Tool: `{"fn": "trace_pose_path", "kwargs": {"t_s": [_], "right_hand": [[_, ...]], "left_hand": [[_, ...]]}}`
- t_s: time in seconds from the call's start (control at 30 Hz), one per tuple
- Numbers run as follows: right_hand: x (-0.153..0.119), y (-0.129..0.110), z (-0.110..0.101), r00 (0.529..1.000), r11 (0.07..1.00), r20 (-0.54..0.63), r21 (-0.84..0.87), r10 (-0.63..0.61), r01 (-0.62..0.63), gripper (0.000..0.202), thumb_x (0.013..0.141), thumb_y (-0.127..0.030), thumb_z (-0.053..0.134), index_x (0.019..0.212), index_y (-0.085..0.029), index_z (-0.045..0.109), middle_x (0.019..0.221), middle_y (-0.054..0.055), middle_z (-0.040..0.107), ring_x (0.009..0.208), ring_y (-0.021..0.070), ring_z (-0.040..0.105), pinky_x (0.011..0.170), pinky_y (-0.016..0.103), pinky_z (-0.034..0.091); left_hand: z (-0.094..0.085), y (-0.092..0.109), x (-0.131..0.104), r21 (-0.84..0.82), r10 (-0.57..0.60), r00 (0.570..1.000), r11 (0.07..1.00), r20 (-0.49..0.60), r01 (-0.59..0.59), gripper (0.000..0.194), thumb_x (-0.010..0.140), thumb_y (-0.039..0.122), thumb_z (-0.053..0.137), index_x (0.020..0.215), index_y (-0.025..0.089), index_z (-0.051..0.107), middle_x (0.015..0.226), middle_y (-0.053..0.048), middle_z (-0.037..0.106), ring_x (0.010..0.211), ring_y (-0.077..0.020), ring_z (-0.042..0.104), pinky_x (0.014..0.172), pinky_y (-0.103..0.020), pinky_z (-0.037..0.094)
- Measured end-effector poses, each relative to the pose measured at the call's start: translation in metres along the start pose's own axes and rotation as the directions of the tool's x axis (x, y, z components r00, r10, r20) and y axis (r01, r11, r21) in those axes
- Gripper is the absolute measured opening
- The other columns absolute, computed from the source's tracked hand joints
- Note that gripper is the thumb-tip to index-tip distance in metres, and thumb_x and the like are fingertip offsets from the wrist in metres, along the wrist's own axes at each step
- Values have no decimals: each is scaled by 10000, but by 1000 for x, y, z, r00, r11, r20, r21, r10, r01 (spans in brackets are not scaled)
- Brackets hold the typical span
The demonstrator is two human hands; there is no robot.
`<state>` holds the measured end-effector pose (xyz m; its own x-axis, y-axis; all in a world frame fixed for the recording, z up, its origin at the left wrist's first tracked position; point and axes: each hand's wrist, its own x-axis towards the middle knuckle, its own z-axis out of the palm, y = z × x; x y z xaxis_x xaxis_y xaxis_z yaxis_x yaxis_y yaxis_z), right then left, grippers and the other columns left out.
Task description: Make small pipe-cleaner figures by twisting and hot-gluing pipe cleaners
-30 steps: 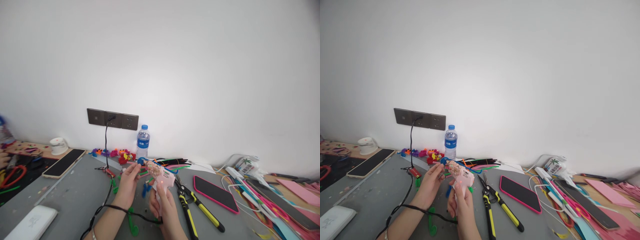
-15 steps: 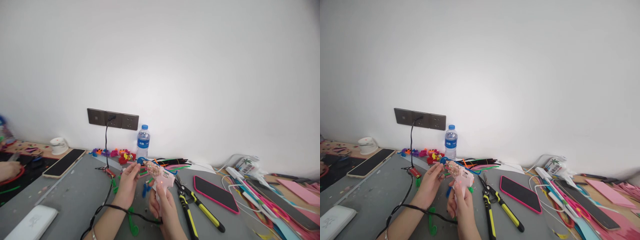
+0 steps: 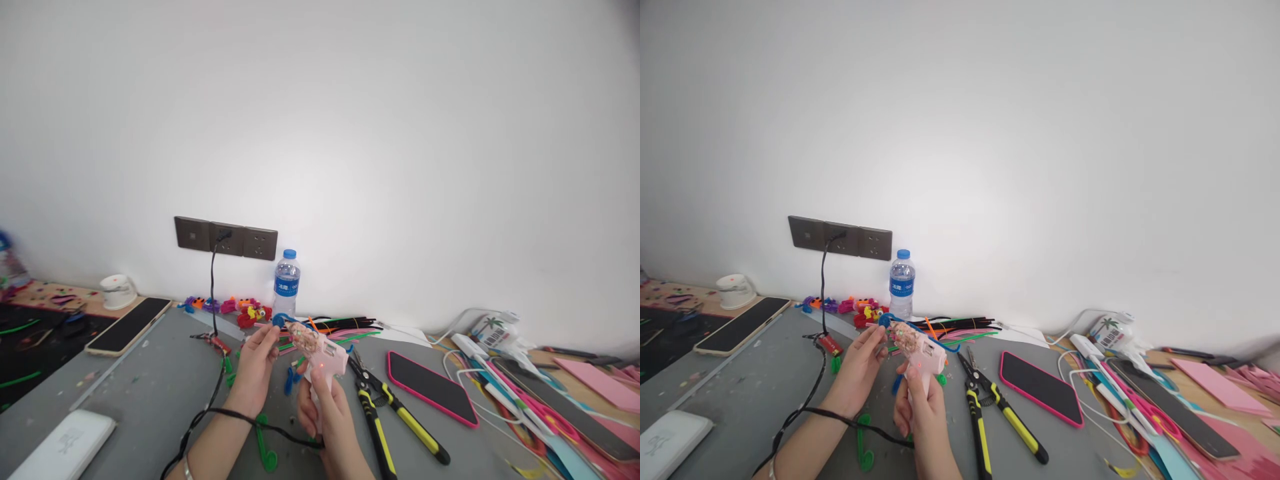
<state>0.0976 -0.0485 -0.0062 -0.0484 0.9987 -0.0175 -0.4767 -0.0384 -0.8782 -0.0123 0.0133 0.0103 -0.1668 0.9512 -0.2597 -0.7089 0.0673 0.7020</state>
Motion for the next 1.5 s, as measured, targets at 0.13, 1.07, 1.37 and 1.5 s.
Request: {"fn": "trace_pose_path", "kwargs": {"t_s": [0.13,1.07,1.37,1.5], "right_hand": [[1,1,-1,1000,1000,5,2,5,-5,544,729,-688,608,848,-161,546,410,-123,348,294,15,222,318,147,198],[-2,-2,2,999,999,-34,-28,-22,21,527,736,-673,614,845,-163,539,423,-121,351,316,18,229,332,150,201],[-3,-2,2,998,1000,-57,5,-10,10,519,722,-663,634,842,-166,542,425,-119,341,320,22,219,328,154,194],[-5,-5,5,999,999,-10,33,40,-40,558,724,-672,626,920,-154,562,428,-124,345,318,15,213,337,149,189]], "left_hand": [[1,1,-1,25,21,1000,999,-21,-20,279,455,239,874,663,173,700,668,3,660,598,-116,562,532,-213,413],[-1,-3,0,41,53,999,998,3,-53,322,420,278,898,664,176,714,625,32,627,514,-76,467,520,-200,396],[-3,-4,2,55,61,998,997,8,-61,290,470,281,879,681,178,709,642,27,615,532,-88,476,527,-208,393],[-1,0,1,27,38,999,999,-31,-37,269,474,262,870,658,177,693,669,30,615,581,-95,516,518,-197,389]]}}
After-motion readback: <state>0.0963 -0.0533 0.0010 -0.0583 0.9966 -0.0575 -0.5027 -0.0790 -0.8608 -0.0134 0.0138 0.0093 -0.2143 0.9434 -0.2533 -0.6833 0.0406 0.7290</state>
